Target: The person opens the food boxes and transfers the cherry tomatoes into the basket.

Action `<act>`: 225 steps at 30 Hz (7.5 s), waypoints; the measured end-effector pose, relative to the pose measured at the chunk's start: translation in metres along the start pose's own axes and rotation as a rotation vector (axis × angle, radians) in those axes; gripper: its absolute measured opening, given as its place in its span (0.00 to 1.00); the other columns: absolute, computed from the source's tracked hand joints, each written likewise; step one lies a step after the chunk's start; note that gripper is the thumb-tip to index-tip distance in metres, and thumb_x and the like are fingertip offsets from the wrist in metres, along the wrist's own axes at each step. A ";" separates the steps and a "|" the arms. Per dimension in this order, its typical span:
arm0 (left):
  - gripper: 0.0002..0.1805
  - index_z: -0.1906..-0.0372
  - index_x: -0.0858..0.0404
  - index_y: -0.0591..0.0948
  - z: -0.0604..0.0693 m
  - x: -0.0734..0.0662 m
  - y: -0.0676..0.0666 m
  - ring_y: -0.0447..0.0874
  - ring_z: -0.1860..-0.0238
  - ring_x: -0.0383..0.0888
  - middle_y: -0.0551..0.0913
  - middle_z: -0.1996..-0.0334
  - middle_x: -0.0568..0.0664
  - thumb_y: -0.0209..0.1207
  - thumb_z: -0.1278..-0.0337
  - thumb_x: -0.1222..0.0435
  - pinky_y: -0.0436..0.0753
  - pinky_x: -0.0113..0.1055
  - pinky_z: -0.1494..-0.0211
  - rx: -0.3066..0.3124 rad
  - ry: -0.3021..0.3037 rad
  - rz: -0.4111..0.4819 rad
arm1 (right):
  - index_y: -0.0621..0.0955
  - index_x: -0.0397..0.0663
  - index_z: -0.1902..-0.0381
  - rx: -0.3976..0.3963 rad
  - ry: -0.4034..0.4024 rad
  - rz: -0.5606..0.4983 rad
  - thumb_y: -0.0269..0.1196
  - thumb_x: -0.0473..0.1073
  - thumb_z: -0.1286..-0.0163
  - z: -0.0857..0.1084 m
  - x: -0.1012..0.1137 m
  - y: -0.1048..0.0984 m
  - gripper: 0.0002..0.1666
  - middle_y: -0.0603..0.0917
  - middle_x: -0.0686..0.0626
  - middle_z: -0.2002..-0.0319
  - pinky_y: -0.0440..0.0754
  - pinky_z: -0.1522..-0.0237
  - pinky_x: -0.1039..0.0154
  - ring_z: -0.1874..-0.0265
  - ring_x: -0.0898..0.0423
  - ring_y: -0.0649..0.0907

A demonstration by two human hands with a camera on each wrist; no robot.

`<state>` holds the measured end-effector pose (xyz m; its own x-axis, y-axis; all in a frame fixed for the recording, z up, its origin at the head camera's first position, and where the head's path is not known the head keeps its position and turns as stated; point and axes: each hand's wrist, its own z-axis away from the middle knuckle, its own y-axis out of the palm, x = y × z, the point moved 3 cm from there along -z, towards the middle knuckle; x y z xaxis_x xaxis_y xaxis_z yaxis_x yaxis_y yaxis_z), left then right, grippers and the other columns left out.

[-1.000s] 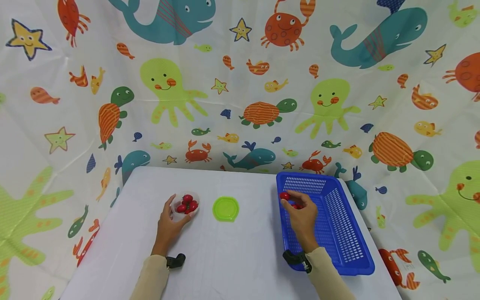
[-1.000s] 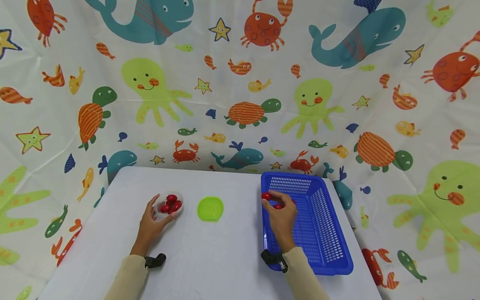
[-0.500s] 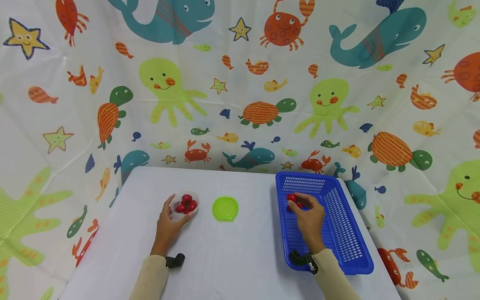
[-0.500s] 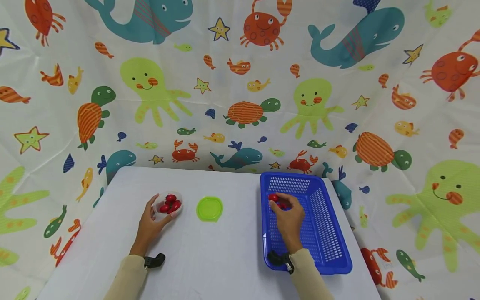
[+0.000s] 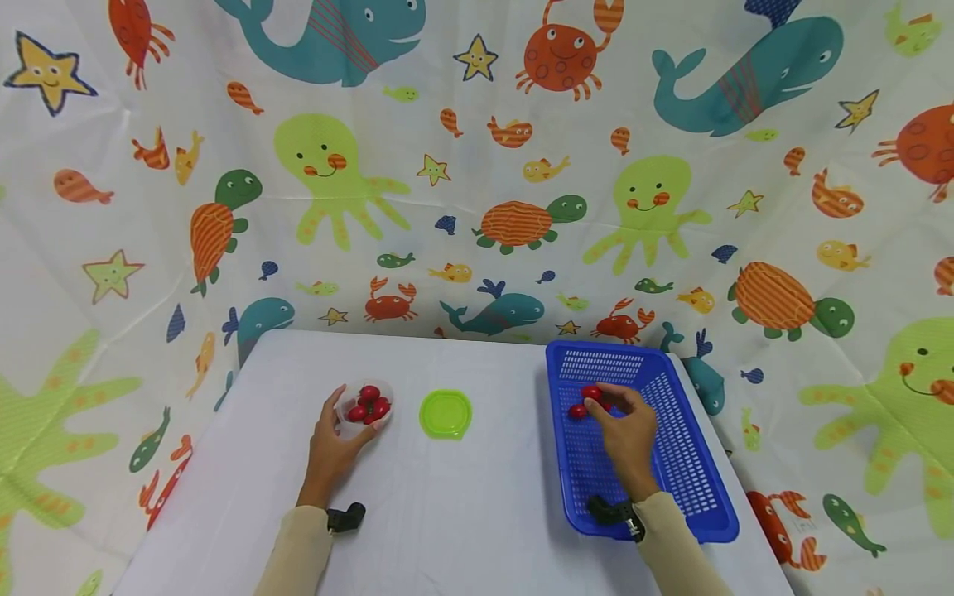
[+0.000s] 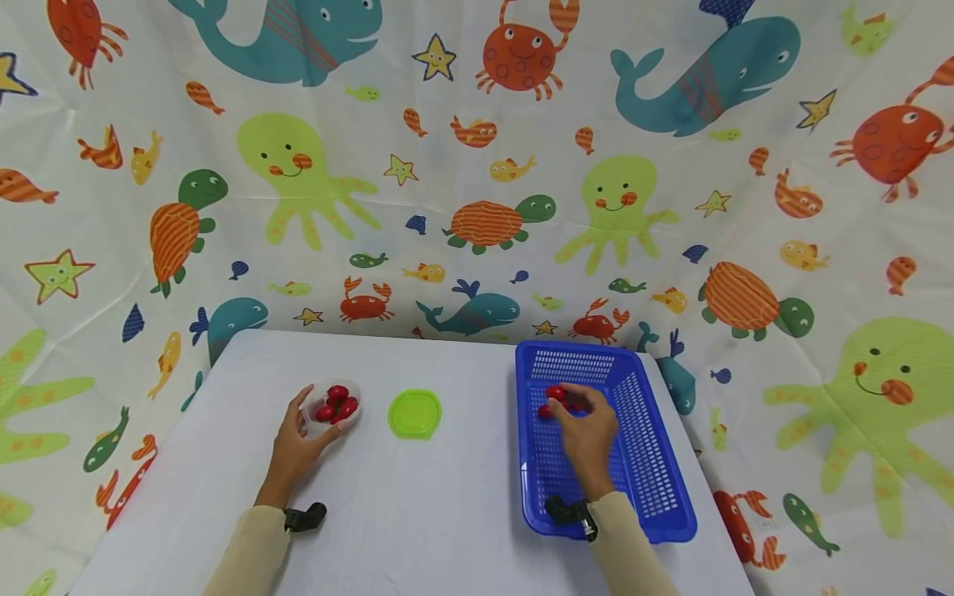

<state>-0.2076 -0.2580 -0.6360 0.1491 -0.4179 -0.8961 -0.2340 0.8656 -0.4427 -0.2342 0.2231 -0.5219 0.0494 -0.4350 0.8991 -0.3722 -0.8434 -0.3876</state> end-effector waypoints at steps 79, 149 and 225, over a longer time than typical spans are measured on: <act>0.58 0.13 0.43 0.51 -0.004 0.004 0.001 0.58 0.17 0.67 0.67 0.18 0.58 0.75 0.41 0.44 0.65 0.67 0.19 0.000 0.014 -0.010 | 0.89 0.40 0.48 0.327 0.242 0.309 0.74 0.31 0.34 -0.056 -0.081 0.001 0.17 0.89 0.34 0.44 0.85 0.36 0.41 0.47 0.39 0.88; 0.61 0.12 0.41 0.46 0.016 -0.005 0.000 0.55 0.16 0.67 0.65 0.18 0.59 0.73 0.41 0.42 0.63 0.70 0.20 0.026 -0.019 -0.022 | 0.90 0.55 0.49 0.266 -0.139 0.026 0.76 0.46 0.32 -0.019 0.070 0.075 0.15 0.89 0.50 0.48 0.86 0.37 0.45 0.45 0.48 0.87; 0.59 0.13 0.38 0.48 0.021 -0.004 0.004 0.54 0.15 0.67 0.62 0.16 0.57 0.73 0.40 0.43 0.61 0.70 0.19 -0.006 -0.048 -0.005 | 0.90 0.60 0.49 0.431 -0.194 -0.084 0.76 0.47 0.32 0.075 0.119 0.242 0.14 0.90 0.58 0.51 0.88 0.47 0.67 0.53 0.62 0.87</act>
<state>-0.1888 -0.2466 -0.6333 0.1959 -0.4087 -0.8914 -0.2387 0.8618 -0.4476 -0.2486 -0.0562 -0.5236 0.2498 -0.3758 0.8924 0.0571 -0.9143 -0.4010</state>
